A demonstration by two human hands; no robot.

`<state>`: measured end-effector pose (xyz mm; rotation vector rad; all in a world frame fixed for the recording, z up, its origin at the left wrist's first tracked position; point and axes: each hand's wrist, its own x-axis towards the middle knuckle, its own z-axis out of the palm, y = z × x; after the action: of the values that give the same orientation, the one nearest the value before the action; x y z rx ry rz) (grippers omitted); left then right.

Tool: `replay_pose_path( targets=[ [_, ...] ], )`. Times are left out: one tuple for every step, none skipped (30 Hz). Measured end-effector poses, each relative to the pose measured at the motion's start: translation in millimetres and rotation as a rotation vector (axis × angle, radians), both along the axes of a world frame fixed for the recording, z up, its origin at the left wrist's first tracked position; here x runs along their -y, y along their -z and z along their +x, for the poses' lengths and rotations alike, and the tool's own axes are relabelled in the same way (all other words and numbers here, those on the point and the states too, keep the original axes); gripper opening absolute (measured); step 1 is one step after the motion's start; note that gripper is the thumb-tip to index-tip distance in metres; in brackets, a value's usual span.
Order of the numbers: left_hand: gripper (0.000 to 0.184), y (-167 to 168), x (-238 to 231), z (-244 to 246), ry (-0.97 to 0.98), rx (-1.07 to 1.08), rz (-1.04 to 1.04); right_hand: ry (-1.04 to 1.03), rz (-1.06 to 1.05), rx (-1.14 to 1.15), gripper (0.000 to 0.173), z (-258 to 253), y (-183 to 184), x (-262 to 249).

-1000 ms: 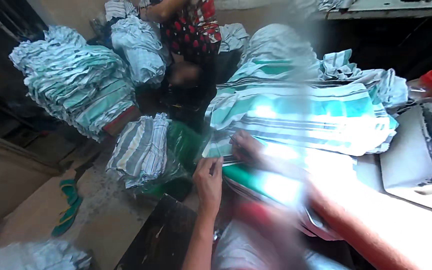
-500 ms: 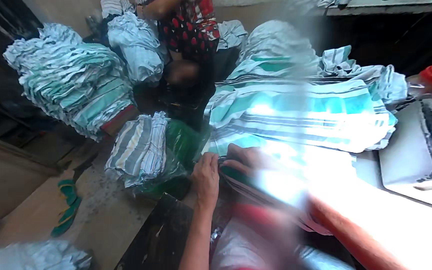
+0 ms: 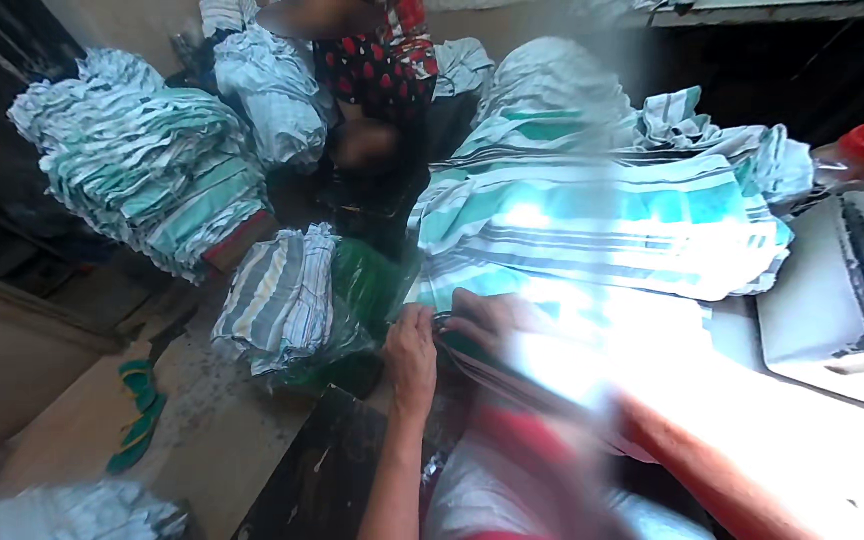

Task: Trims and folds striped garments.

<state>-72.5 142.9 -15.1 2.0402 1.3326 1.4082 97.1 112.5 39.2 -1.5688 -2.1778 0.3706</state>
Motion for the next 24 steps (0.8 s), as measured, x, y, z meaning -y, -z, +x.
replay_pose_path(
  targets=[
    [0.022, -1, 1, -2, 0.031, 0.061, -0.039, 0.003, -0.042, -0.067, 0.045, 5, 2, 0],
    [0.023, -1, 1, -4, 0.071, 0.14, -0.077, 0.007, -0.092, -0.151, 0.043, 10, 3, -1],
    [0.025, -1, 2, -8, 0.106, 0.225, -0.104, 0.01, -0.134, -0.249, 0.041, 15, 3, -2],
    [0.026, 2, 3, -13, 0.129, 0.297, -0.112, 0.012, -0.159, -0.362, 0.039, 19, 3, -3],
    [0.027, 7, 4, -20, 0.134, 0.355, -0.117, 0.017, -0.172, -0.478, 0.038, 21, 3, -2],
    [0.028, 14, 5, -28, 0.118, 0.395, -0.121, 0.022, -0.154, -0.57, 0.04, 21, 4, -2],
    [0.03, 20, 8, -37, 0.085, 0.418, -0.131, 0.03, -0.105, -0.61, 0.041, 20, 6, -2],
    [0.034, 25, 10, -45, 0.032, 0.422, -0.132, 0.043, -0.008, -0.57, 0.038, 18, 8, -2],
    [0.039, 27, 12, -51, -0.028, 0.4, -0.116, 0.054, 0.114, -0.47, 0.032, 17, 10, -2],
    [0.044, 27, 13, -54, -0.069, 0.351, -0.088, 0.061, 0.209, -0.373, 0.027, 14, 9, -1],
    [0.044, 23, 14, -53, -0.082, 0.299, -0.05, 0.064, 0.264, -0.309, 0.026, 10, 5, 2],
    [0.04, 17, 14, -49, -0.078, 0.257, -0.01, 0.048, 0.292, -0.271, 0.028, 2, -3, 7],
    [0.035, 11, 13, -43, -0.066, 0.212, 0.033, 0.011, 0.325, -0.246, 0.028, -6, -11, 15],
    [0.03, 3, 12, -35, -0.03, 0.18, 0.068, -0.03, 0.351, -0.243, 0.026, -15, -19, 26],
    [0.028, -5, 12, -26, 0.034, 0.162, 0.096, -0.064, 0.372, -0.257, 0.022, -23, -24, 40],
    [0.026, -12, 10, -15, 0.12, 0.147, 0.124, -0.09, 0.38, -0.281, 0.019, -30, -28, 56],
    [0.024, -19, 8, -3, 0.214, 0.13, 0.15, -0.098, 0.393, -0.302, 0.016, -34, -26, 70],
    [0.021, -25, 6, 10, 0.319, 0.101, 0.177, -0.088, 0.41, -0.329, 0.015, -37, -20, 83],
    [0.019, -31, 5, 22, 0.451, 0.045, 0.189, -0.06, 0.419, -0.35, 0.014, -37, -12, 96],
    [0.02, -37, 5, 33, 0.596, -0.033, 0.166, -0.026, 0.417, -0.367, 0.013, -35, -2, 107],
    [0.026, -40, 6, 43, 0.739, -0.139, 0.115, 0.013, 0.406, -0.377, 0.013, -32, 7, 119],
    [0.034, -42, 8, 50, 0.859, -0.277, 0.052, 0.057, 0.398, -0.388, 0.012, -27, 15, 132],
    [0.038, -43, 11, 57, 0.933, -0.409, 0.001, 0.103, 0.395, -0.394, 0.013, -21, 22, 145],
    [0.031, -43, 14, 62, 0.956, -0.471, -0.005, 0.159, 0.402, -0.399, 0.013, -14, 28, 158]
  ],
)
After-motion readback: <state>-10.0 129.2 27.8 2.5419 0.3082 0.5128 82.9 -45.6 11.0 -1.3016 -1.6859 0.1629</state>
